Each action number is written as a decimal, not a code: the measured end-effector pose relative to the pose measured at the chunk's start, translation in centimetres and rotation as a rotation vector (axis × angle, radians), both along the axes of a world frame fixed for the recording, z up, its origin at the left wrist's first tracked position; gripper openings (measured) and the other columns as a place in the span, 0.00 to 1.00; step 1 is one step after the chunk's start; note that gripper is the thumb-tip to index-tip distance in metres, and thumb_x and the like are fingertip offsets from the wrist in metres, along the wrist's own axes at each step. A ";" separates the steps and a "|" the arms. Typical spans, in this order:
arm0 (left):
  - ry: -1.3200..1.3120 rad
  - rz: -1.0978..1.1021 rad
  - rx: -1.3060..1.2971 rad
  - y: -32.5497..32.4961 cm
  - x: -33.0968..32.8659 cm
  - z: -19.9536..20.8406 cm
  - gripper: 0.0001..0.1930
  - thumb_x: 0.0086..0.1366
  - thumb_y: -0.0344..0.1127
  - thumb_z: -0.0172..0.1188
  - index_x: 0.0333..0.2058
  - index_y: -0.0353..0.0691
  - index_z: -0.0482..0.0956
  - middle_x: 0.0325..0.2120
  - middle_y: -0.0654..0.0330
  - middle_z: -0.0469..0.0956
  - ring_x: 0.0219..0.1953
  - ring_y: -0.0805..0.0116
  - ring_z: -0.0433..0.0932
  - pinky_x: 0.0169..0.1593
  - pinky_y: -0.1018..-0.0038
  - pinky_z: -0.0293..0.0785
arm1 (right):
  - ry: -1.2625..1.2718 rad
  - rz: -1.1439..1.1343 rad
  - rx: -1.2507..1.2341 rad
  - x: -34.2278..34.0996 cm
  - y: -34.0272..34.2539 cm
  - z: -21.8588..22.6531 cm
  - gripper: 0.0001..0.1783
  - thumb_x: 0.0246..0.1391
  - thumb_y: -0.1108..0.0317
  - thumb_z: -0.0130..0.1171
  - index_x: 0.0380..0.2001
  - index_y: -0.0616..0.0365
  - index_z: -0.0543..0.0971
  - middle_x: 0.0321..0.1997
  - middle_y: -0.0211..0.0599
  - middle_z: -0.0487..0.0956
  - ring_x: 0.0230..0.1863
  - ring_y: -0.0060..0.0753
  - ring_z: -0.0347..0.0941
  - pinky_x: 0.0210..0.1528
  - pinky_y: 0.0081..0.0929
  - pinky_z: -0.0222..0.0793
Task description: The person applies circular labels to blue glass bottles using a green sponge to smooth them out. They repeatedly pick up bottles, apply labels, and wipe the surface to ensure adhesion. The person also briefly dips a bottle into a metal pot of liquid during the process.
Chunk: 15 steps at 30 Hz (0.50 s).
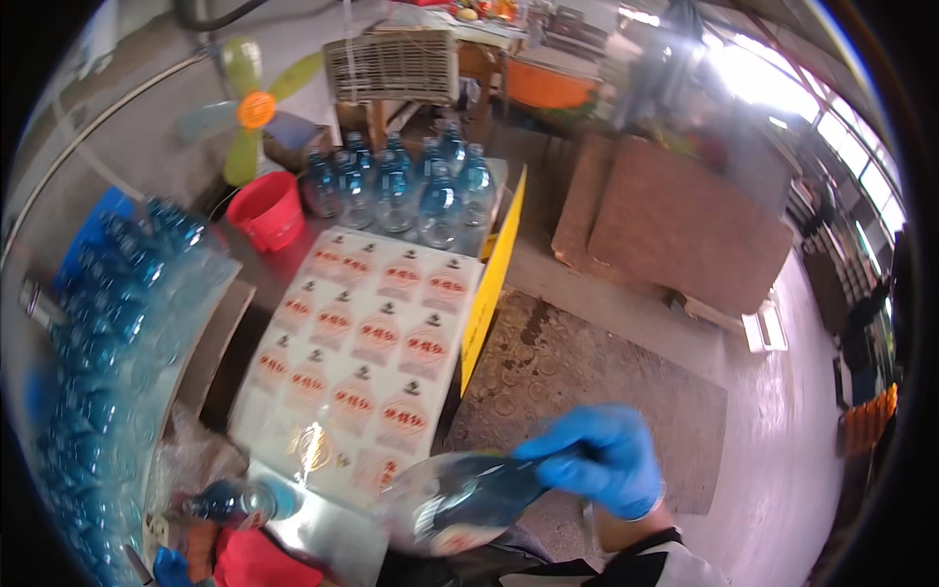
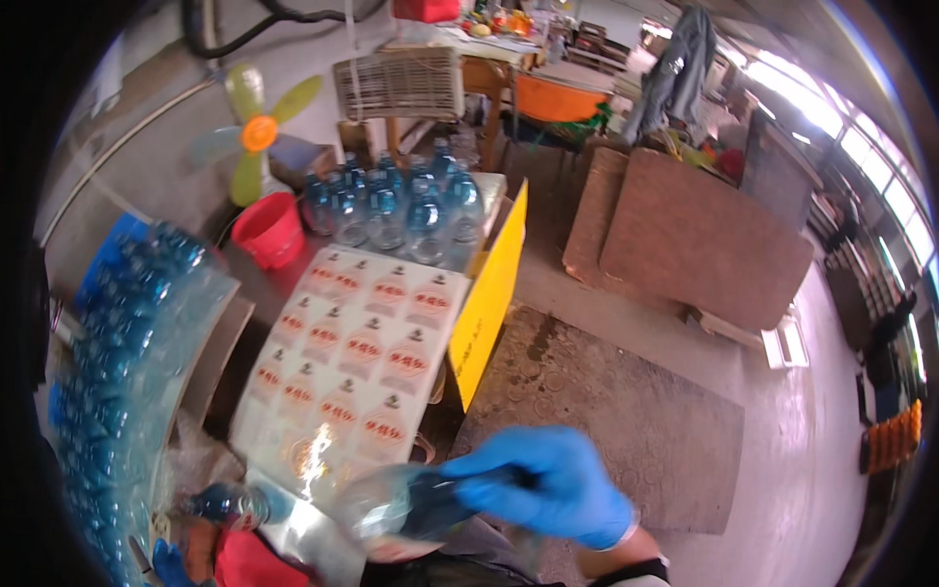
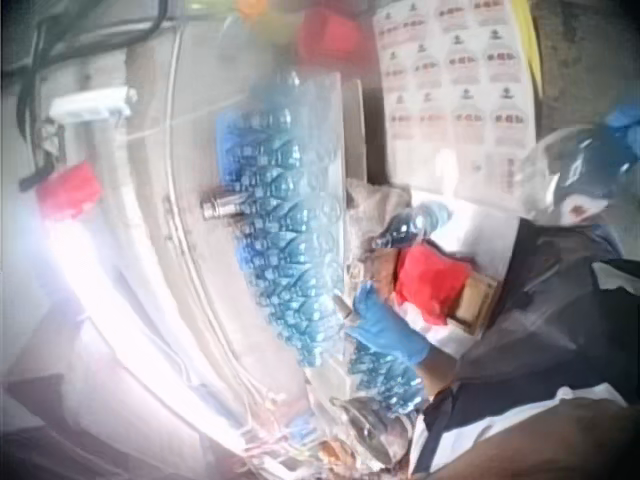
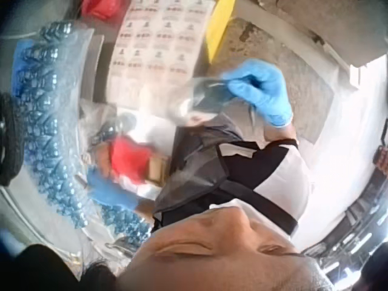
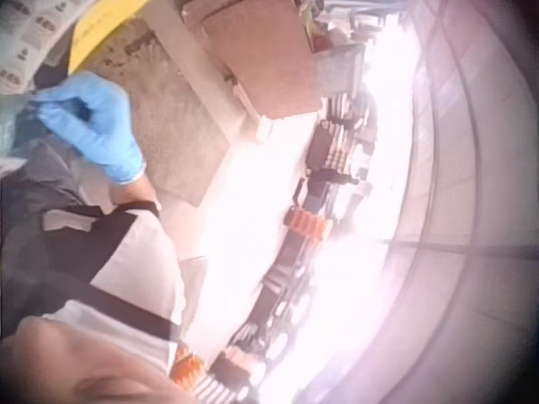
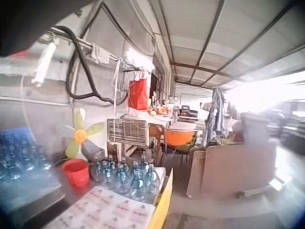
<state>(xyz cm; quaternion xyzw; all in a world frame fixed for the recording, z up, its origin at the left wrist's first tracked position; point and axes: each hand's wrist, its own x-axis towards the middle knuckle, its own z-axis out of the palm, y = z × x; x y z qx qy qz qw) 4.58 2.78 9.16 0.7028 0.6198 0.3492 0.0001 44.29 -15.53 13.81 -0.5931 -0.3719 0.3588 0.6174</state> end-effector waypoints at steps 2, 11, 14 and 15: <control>0.006 -0.044 0.089 0.6 3.2 0.7 0.17 0.63 0.33 0.48 0.50 0.35 0.71 0.45 0.53 0.74 0.29 0.64 0.77 0.37 0.74 0.75 | -0.254 -0.275 -0.259 3.1 -3.0 -2.1 0.07 0.45 0.74 0.61 0.30 0.65 0.80 0.25 0.34 0.79 0.25 0.23 0.74 0.28 0.19 0.69; 0.137 -0.138 0.034 2.0 15.1 0.7 0.19 0.65 0.34 0.44 0.53 0.32 0.65 0.29 0.54 0.77 0.27 0.63 0.76 0.39 0.75 0.75 | -0.554 -0.690 -0.835 20.8 -4.7 -34.5 0.12 0.47 0.58 0.59 0.30 0.55 0.77 0.27 0.43 0.77 0.29 0.46 0.75 0.31 0.34 0.69; 0.307 -0.126 -0.064 2.5 12.5 -0.5 0.19 0.66 0.33 0.42 0.53 0.31 0.65 0.30 0.49 0.76 0.28 0.62 0.76 0.39 0.73 0.75 | -0.620 -0.686 -0.809 26.7 0.4 -40.5 0.11 0.45 0.61 0.58 0.31 0.54 0.75 0.27 0.46 0.77 0.30 0.52 0.74 0.31 0.40 0.68; 0.122 -0.216 -0.120 2.4 15.5 -0.2 0.18 0.66 0.33 0.41 0.53 0.30 0.65 0.30 0.48 0.76 0.28 0.61 0.76 0.39 0.73 0.75 | -0.675 -0.689 -0.841 29.1 1.5 -41.8 0.11 0.45 0.61 0.58 0.31 0.54 0.75 0.27 0.46 0.77 0.31 0.52 0.74 0.31 0.41 0.68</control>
